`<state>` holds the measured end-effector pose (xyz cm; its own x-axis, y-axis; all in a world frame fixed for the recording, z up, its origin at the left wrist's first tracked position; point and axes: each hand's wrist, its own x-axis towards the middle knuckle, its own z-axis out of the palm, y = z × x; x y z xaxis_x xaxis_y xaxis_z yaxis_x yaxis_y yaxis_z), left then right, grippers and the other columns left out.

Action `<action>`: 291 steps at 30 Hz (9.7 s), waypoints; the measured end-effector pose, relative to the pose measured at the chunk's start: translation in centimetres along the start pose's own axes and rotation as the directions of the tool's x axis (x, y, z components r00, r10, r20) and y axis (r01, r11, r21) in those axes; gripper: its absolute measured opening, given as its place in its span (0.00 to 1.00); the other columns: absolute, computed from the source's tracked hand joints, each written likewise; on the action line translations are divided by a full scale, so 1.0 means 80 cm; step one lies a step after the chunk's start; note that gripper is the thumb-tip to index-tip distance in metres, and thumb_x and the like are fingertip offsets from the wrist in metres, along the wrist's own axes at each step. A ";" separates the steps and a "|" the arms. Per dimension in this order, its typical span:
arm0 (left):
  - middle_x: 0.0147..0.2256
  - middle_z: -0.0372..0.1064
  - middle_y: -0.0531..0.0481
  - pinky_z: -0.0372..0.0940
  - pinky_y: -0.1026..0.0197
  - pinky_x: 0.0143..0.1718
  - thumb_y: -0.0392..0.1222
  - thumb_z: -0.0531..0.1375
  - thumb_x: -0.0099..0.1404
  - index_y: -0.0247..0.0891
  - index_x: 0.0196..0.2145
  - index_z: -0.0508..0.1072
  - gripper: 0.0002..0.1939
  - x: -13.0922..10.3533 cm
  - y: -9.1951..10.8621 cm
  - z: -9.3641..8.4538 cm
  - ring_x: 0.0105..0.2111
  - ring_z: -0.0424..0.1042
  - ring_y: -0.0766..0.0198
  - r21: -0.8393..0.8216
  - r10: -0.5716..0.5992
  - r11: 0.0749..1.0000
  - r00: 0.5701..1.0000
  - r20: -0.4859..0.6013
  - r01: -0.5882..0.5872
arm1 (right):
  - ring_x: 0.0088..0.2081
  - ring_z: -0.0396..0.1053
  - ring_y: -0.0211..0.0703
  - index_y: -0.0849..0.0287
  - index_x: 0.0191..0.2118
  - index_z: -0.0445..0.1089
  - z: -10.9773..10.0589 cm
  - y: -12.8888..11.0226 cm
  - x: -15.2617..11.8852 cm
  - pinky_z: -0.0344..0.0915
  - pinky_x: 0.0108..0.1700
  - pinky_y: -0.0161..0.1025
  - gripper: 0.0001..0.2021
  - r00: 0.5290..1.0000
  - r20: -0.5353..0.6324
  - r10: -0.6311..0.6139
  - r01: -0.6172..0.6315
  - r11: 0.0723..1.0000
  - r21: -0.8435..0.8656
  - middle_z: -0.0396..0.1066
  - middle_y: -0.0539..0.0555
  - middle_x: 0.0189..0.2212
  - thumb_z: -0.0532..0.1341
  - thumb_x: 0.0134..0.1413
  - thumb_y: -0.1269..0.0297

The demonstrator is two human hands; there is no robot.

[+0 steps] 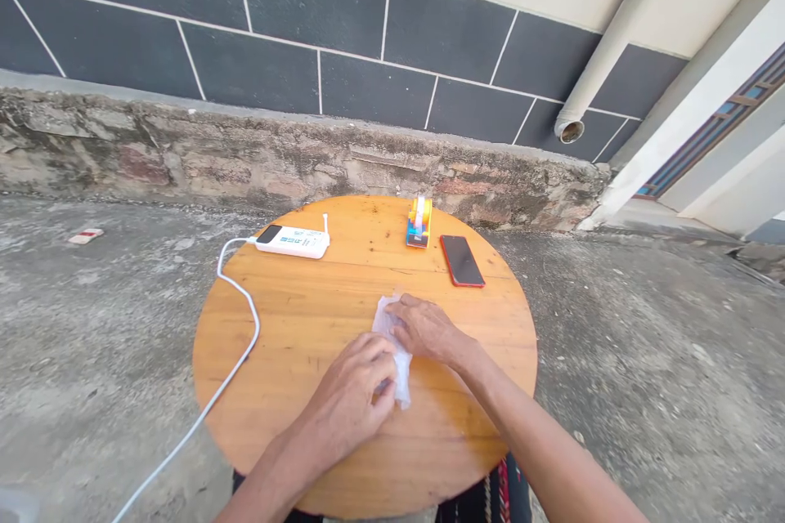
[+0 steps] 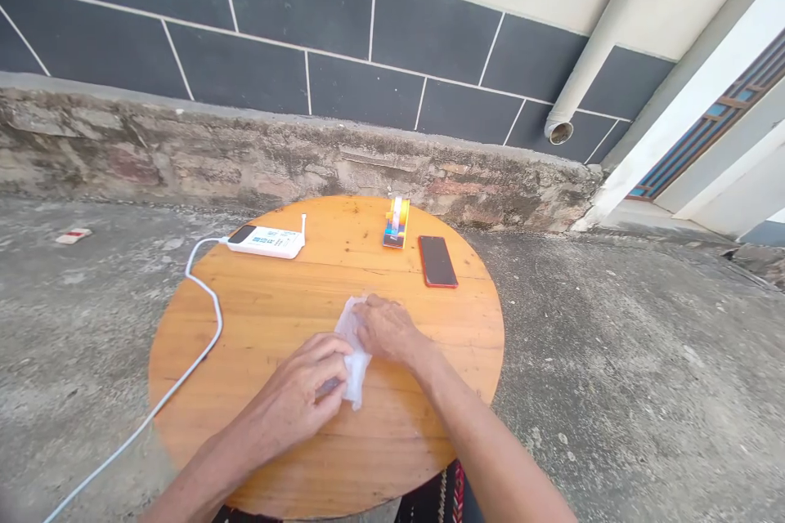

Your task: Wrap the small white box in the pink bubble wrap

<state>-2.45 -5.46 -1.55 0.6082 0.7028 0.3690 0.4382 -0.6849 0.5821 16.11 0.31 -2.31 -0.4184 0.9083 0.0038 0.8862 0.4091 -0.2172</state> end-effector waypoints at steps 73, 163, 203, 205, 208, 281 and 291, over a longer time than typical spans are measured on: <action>0.43 0.70 0.56 0.59 0.63 0.46 0.33 0.59 0.55 0.47 0.44 0.71 0.18 -0.021 0.002 -0.029 0.45 0.66 0.61 -0.304 -0.192 0.913 0.943 0.271 0.274 | 0.39 0.67 0.41 0.54 0.41 0.73 -0.015 -0.049 -0.094 0.61 0.42 0.35 0.08 0.998 -0.014 -0.057 0.053 0.779 0.625 0.70 0.50 0.39 0.63 0.55 0.65; 0.43 0.62 0.46 0.66 0.60 0.43 0.44 0.56 0.63 0.42 0.43 0.73 0.12 -0.051 -0.011 0.036 0.42 0.68 0.60 -0.359 -0.487 0.850 0.834 -0.260 0.385 | 0.38 0.70 0.42 0.57 0.40 0.73 -0.009 -0.013 -0.043 0.65 0.41 0.37 0.08 0.991 -0.132 0.011 0.066 0.824 0.563 0.73 0.53 0.37 0.56 0.60 0.68; 0.39 0.63 0.46 0.64 0.61 0.40 0.41 0.55 0.62 0.41 0.42 0.73 0.11 -0.048 -0.010 0.035 0.39 0.67 0.60 -0.404 -0.499 0.830 0.837 -0.226 0.386 | 0.29 0.66 0.37 0.60 0.31 0.68 -0.018 -0.031 0.009 0.53 0.34 0.33 0.07 0.999 0.034 -0.041 0.043 0.998 -0.038 0.71 0.49 0.28 0.54 0.55 0.75; 0.39 0.63 0.47 0.64 0.60 0.40 0.41 0.56 0.62 0.41 0.42 0.73 0.11 -0.048 -0.010 0.034 0.39 0.67 0.60 -0.400 -0.503 0.828 0.835 -0.223 0.392 | 0.32 0.68 0.37 0.58 0.31 0.70 -0.022 -0.032 0.008 0.54 0.35 0.32 0.08 0.997 0.043 -0.066 0.068 0.997 -0.036 0.72 0.49 0.31 0.55 0.55 0.75; 0.38 0.63 0.47 0.64 0.60 0.40 0.41 0.56 0.62 0.41 0.42 0.73 0.11 -0.048 -0.010 0.034 0.39 0.67 0.60 -0.394 -0.504 0.829 0.834 -0.223 0.396 | 0.34 0.68 0.39 0.58 0.27 0.71 -0.022 -0.039 0.009 0.54 0.35 0.33 0.10 0.995 0.058 -0.081 0.084 0.995 -0.060 0.72 0.51 0.30 0.56 0.55 0.75; 0.41 0.66 0.46 0.64 0.56 0.45 0.39 0.53 0.65 0.39 0.48 0.69 0.14 -0.052 -0.007 0.045 0.42 0.66 0.59 -0.393 -0.453 0.864 0.826 -0.335 0.315 | 0.56 0.57 0.55 0.63 0.61 0.54 0.006 -0.095 -0.120 0.48 0.55 0.56 0.26 0.906 -0.226 -0.359 0.300 0.919 -0.258 0.65 0.61 0.52 0.45 0.56 0.83; 0.48 0.63 0.46 0.60 0.56 0.51 0.46 0.48 0.69 0.40 0.49 0.68 0.16 -0.066 -0.009 0.045 0.49 0.64 0.59 -0.470 -0.506 0.833 0.747 -0.430 0.294 | 0.49 0.64 0.51 0.57 0.55 0.58 0.087 -0.074 -0.187 0.62 0.49 0.49 0.16 0.786 -0.593 0.174 -0.015 0.964 0.264 0.67 0.59 0.48 0.52 0.61 0.70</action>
<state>-3.58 -9.37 -6.51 -0.0519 0.9548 0.2928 0.2327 -0.2735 0.9333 15.73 -16.33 -7.87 -0.0564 0.8373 0.5438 0.8082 0.3580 -0.4675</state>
